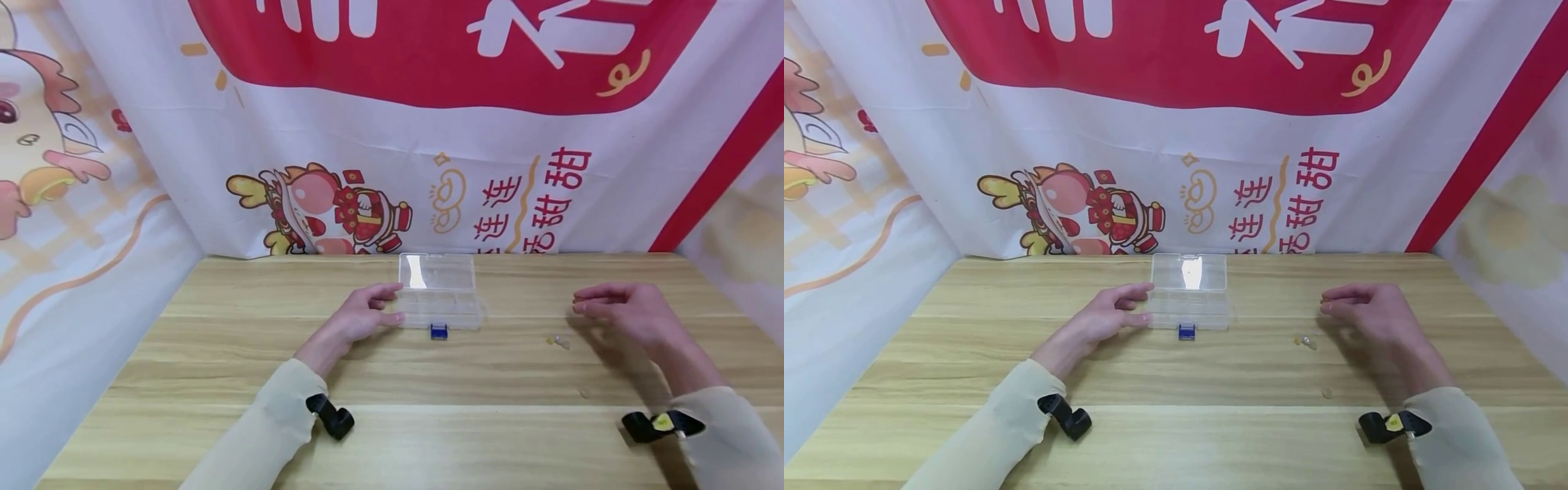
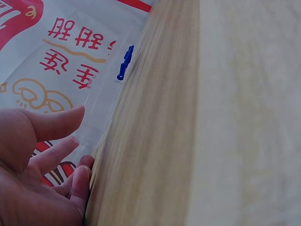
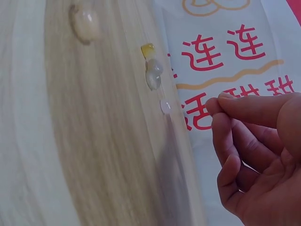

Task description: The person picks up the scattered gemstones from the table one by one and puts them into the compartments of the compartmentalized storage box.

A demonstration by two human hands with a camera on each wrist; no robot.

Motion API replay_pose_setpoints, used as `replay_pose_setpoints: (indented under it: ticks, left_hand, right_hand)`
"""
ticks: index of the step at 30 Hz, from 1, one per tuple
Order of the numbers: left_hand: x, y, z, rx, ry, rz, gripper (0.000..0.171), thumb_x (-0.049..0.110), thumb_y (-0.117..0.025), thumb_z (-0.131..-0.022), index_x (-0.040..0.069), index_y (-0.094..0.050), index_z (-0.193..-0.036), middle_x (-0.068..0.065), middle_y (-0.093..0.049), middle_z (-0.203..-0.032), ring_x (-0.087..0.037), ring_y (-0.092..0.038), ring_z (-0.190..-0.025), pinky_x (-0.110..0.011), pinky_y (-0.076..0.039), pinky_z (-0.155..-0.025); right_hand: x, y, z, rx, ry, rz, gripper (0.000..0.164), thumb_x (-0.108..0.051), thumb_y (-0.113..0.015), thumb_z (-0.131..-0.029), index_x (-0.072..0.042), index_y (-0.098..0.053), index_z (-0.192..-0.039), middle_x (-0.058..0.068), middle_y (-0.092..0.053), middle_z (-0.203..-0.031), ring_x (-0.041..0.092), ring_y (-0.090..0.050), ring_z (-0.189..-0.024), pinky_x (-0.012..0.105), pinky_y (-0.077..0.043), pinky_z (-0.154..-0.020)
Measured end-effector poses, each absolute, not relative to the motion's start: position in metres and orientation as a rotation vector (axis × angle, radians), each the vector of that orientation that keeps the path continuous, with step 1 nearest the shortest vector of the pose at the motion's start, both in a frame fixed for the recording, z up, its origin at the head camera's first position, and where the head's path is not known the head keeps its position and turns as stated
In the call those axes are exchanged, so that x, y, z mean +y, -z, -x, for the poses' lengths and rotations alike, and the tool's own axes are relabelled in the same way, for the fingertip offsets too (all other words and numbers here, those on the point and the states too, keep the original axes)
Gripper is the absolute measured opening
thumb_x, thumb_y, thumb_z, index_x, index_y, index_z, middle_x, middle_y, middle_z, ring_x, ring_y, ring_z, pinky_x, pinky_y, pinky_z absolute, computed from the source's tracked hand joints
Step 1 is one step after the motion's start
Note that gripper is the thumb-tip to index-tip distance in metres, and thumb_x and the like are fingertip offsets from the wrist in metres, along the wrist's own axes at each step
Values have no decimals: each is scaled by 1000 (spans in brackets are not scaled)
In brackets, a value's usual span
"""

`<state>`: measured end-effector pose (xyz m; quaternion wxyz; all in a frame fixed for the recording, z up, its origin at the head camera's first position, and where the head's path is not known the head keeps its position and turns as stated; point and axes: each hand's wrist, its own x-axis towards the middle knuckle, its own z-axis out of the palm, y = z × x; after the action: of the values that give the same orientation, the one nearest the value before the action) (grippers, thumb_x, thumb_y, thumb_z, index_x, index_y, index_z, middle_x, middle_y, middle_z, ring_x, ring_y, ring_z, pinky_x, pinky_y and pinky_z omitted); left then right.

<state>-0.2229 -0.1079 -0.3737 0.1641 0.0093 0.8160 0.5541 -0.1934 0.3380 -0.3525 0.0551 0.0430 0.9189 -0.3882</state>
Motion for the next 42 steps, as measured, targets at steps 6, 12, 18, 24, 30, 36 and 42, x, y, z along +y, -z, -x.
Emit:
replay_pose_setpoints:
  ticks: [6, 12, 18, 24, 30, 36, 42]
  left_hand:
    - [-105, 374, 223, 2322, -1588, -37, 62, 15, -80, -93, 30, -60, -150, -1, -58, -152, -26, -49, -132, -47, -41, -116]
    - [-103, 375, 224, 2315, -1598, -48, 63, 13, -80, -92, 29, -61, -150, -1, -59, -152, -26, -49, -131, -47, -41, -116]
    - [-101, 374, 224, 2315, -1597, -52, 63, 13, -81, -92, 29, -61, -150, -1, -59, -151, -26, -50, -131, -47, -41, -116]
    - [-100, 374, 224, 2307, -1602, -55, 64, 13, -81, -92, 28, -61, -150, -2, -59, -151, -26, -50, -131, -47, -41, -116]
    - [-101, 374, 224, 2314, -1592, -49, 64, 13, -81, -92, 29, -61, -150, -2, -59, -151, -26, -50, -132, -47, -41, -117]
    - [-104, 374, 224, 2324, -1589, -42, 63, 13, -81, -92, 29, -61, -150, -1, -59, -152, -26, -50, -132, -47, -41, -117]
    - [-107, 374, 223, 2329, -1583, -37, 62, 14, -80, -93, 30, -61, -150, -1, -58, -152, -26, -49, -132, -47, -41, -116]
  right_hand:
    - [332, 348, 192, 2789, 1169, -117, 54, -44, -74, -99, -8, -69, -139, -1, -80, -122, -11, -66, -94, 20, -50, -81]
    - [324, 344, 189, 2785, 1161, -121, 49, -39, -71, -102, -8, -68, -140, 7, -79, -127, -5, -68, -98, 22, -49, -85]
    - [321, 344, 187, 2789, 1221, -92, 48, -36, -73, -101, -7, -69, -139, 5, -80, -122, -8, -70, -95, 14, -53, -81]
    - [314, 344, 186, 2784, 1264, -52, 49, -36, -74, -100, -6, -69, -138, 3, -81, -119, -9, -71, -95, 13, -54, -82]
    - [305, 341, 186, 2772, 1286, -24, 48, -36, -74, -100, -8, -69, -139, 4, -81, -122, -5, -74, -97, 13, -55, -84]
    - [294, 341, 188, 2751, 1351, 18, 47, -33, -73, -101, -6, -68, -140, 5, -80, -123, -1, -75, -98, 14, -56, -84]
    - [284, 340, 190, 2744, 1429, 74, 44, -28, -75, -101, -2, -70, -137, 3, -82, -118, -1, -76, -96, 16, -58, -85]
